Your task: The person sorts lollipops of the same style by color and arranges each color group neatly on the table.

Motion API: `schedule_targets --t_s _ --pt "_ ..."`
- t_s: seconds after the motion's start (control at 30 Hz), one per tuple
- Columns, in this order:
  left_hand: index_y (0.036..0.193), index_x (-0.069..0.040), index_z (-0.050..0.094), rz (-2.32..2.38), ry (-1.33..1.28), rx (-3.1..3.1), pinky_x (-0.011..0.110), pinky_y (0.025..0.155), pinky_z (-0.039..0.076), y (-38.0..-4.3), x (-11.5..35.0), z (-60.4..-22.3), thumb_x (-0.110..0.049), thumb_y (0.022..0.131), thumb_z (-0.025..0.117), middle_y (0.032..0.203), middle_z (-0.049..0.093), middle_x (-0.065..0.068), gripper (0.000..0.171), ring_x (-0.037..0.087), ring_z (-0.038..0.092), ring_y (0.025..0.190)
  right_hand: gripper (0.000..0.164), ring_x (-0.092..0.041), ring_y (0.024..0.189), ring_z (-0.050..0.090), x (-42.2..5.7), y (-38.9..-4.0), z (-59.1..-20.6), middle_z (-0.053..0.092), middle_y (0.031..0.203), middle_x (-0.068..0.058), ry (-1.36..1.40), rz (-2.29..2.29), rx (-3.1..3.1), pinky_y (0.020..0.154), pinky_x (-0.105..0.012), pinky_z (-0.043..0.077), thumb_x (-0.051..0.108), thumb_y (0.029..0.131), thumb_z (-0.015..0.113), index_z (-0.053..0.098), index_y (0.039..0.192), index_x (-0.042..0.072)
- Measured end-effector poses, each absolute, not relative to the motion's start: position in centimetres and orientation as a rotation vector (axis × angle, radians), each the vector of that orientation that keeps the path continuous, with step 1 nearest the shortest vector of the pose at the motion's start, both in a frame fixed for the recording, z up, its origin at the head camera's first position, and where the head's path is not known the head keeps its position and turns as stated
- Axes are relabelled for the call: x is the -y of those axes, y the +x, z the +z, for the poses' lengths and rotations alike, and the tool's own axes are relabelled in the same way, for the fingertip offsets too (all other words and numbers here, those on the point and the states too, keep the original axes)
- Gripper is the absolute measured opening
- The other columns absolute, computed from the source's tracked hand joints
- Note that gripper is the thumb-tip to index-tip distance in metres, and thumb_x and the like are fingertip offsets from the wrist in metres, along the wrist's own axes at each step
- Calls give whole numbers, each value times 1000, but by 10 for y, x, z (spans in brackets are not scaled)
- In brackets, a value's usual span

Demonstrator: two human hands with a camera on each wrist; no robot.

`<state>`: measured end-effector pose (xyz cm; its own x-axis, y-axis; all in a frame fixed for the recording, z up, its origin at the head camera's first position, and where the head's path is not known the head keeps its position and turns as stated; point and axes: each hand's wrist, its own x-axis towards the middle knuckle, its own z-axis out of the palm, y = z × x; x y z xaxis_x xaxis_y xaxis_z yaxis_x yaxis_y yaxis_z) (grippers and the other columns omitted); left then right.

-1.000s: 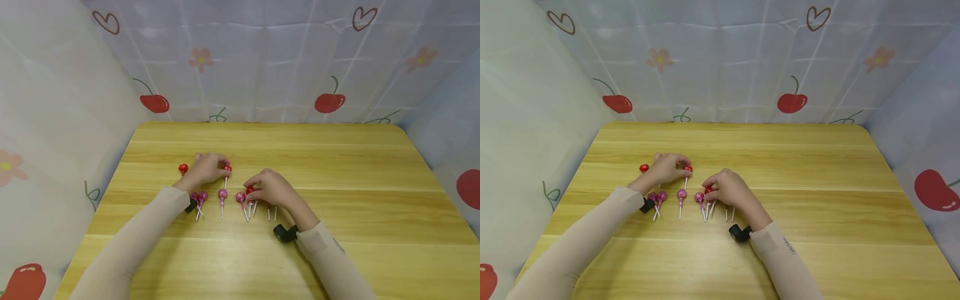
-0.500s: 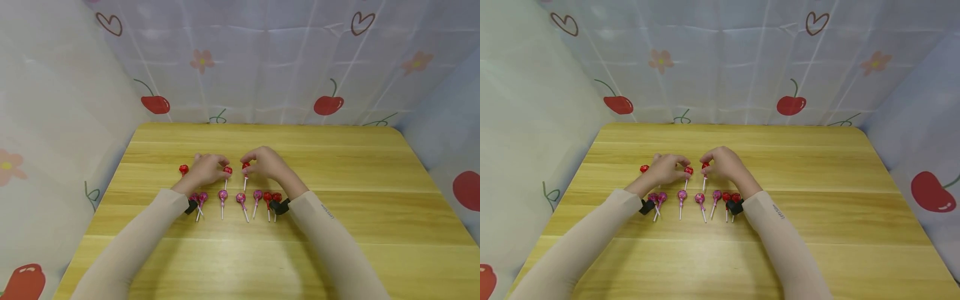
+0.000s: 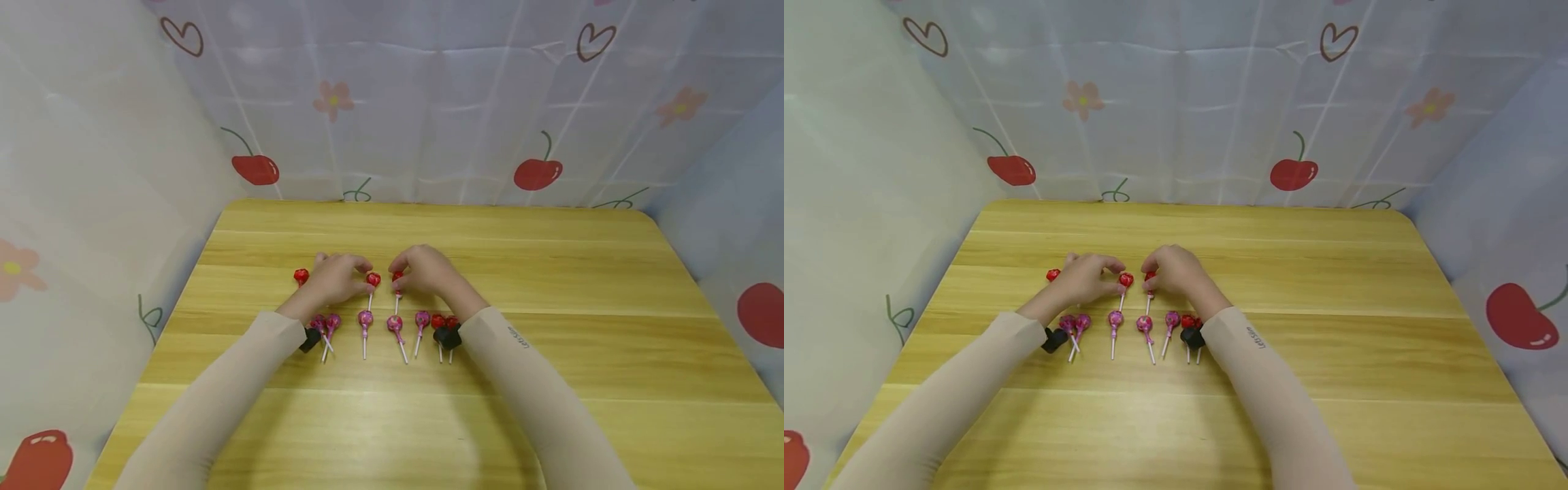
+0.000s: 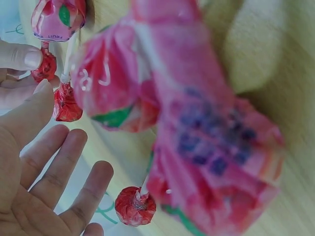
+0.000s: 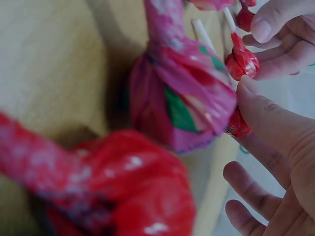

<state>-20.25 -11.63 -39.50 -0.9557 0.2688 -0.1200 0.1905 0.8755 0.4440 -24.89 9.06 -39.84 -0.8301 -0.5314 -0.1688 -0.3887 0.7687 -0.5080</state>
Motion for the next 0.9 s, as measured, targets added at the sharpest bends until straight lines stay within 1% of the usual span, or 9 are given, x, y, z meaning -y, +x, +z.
schedule_targets --t_s 0.27,0.43,0.6,0.7,0.8,0.9 --pt "127 -16 67 696 341 -2841 46 100 25 -201 117 -395 -37 88 75 128 69 0 45 24 61 122 35 -23 118 63 -93 -248 -402 72 121 1 -720 -649 -2646 106 -43 45 31 85 80 74 116 17" --pt "130 -16 65 734 347 -2847 48 104 23 -199 118 -388 -38 90 74 131 67 1 47 27 59 126 42 -24 125 59 -101 -248 -390 70 126 1 -725 -718 -2645 108 -44 45 34 87 77 71 124 17" --pt "130 -16 65 733 402 -2868 50 104 23 -192 109 -375 -38 90 73 131 67 1 47 27 58 127 44 -28 126 58 -131 -241 -372 68 129 -1 -711 -893 -2664 106 -48 45 34 88 76 69 127 15" --pt "129 -17 66 705 465 -2875 51 103 25 -185 95 -367 -40 88 74 130 68 0 48 25 59 125 44 -29 126 57 -155 -231 -370 68 130 -1 -693 -949 -2671 106 -50 44 33 88 76 69 128 15" --pt "128 -18 67 668 547 -2875 50 103 27 -177 77 -362 -41 87 75 129 68 -3 47 23 60 124 45 -29 127 56 -177 -217 -376 68 130 -2 -660 -945 -2665 107 -52 43 33 87 77 68 129 15" --pt "126 -19 68 639 642 -2864 49 100 29 -170 59 -363 -40 87 76 126 70 -4 45 22 61 118 46 -28 126 59 -192 -202 -388 69 128 -1 -636 -924 -2653 105 -51 46 34 86 78 69 127 16"
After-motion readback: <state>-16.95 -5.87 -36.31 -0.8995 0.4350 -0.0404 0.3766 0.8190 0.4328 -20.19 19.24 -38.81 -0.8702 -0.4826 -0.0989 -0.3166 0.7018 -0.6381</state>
